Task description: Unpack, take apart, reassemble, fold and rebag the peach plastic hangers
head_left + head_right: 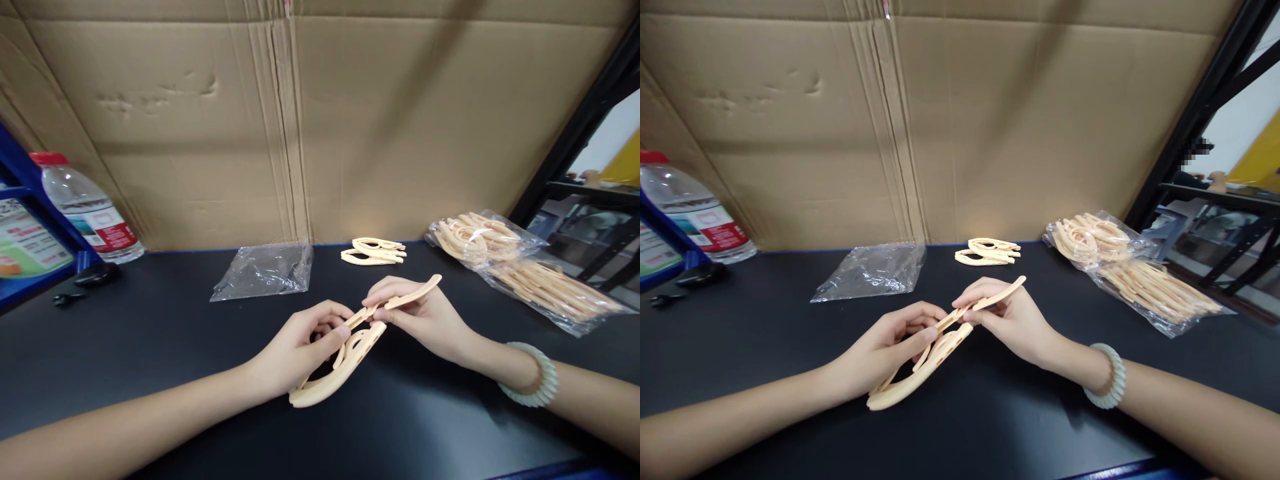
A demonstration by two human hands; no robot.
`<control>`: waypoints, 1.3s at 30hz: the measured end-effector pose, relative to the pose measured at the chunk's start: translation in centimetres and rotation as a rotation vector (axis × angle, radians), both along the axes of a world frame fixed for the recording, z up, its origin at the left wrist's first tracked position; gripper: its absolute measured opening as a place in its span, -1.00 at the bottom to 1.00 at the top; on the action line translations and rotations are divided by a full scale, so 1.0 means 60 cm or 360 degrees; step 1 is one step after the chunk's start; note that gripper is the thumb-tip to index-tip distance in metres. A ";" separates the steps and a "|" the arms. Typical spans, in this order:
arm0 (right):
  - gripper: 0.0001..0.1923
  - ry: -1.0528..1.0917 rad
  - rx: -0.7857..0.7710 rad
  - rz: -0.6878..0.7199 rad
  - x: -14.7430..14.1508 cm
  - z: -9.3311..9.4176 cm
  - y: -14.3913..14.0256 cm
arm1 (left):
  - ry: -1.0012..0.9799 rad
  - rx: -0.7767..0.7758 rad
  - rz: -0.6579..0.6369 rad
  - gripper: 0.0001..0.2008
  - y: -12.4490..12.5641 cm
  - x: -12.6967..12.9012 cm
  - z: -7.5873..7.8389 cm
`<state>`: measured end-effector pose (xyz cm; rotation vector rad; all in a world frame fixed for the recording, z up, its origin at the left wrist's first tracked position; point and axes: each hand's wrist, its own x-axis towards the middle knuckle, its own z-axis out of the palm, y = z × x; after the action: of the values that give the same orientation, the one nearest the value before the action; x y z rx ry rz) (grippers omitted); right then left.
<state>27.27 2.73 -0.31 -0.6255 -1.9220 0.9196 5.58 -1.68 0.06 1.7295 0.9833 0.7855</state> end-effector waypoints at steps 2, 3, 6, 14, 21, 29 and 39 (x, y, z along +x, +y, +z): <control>-0.90 -0.0085 0.0175 0.0012 0.001 0.001 -0.002 | 0.0045 0.0014 0.0027 -0.77 -0.002 0.002 0.003; -0.90 -0.0134 0.0249 0.0017 0.002 0.002 -0.004 | 0.0069 0.0029 0.0034 -0.77 -0.003 0.002 0.005; -0.89 -0.0222 0.0441 0.0004 0.000 0.004 -0.012 | 0.0171 0.0090 0.0023 -0.74 -0.007 0.002 0.009; -0.83 -0.0532 0.1472 0.0051 0.004 -0.001 -0.031 | 0.0729 0.0659 -0.0154 -0.69 -0.013 0.001 0.006; -0.79 -0.0791 0.2031 0.0117 0.016 0.006 -0.039 | 0.0879 0.0836 -0.0209 -0.67 -0.016 0.001 0.012; -0.82 -0.0795 0.2301 0.0283 0.014 0.020 -0.038 | 0.0941 0.0865 -0.0234 -0.67 -0.020 0.001 0.013; -0.73 -0.0678 0.2293 0.0447 0.005 0.044 -0.036 | 0.0711 0.0492 -0.0285 -0.61 -0.014 -0.001 0.014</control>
<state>27.54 0.59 2.33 0.3596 -2.4549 -0.6145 5.52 -2.55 0.89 2.2914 1.0151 0.4580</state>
